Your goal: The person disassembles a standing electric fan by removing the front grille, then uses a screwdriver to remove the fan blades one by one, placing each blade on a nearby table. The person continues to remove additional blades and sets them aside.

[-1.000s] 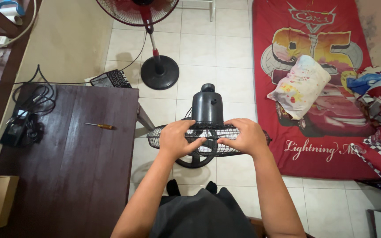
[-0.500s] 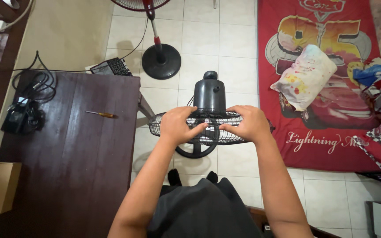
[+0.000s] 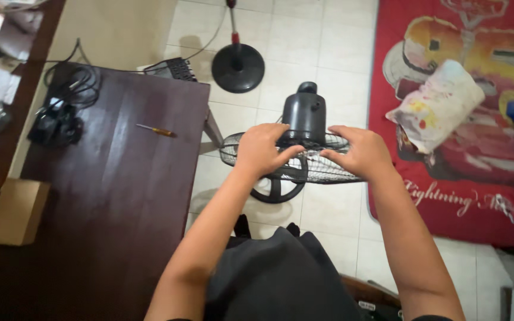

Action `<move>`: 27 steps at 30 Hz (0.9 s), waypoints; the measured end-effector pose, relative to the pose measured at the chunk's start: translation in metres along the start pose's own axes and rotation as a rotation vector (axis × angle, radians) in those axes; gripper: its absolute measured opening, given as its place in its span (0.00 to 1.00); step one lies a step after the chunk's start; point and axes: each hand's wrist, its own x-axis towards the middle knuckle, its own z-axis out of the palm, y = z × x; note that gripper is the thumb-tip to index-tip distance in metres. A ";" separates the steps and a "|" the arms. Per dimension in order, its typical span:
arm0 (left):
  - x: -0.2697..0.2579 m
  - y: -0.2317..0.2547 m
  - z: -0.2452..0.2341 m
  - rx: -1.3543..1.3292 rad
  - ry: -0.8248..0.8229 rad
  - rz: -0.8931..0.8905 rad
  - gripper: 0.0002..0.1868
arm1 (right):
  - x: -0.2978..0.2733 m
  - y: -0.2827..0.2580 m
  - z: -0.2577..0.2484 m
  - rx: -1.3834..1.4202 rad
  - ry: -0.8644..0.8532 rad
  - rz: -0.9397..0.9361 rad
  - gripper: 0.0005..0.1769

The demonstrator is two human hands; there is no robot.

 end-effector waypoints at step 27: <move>-0.117 -0.151 0.020 -0.395 0.352 -0.716 0.16 | 0.055 -0.158 0.065 -0.427 -0.205 -0.243 0.36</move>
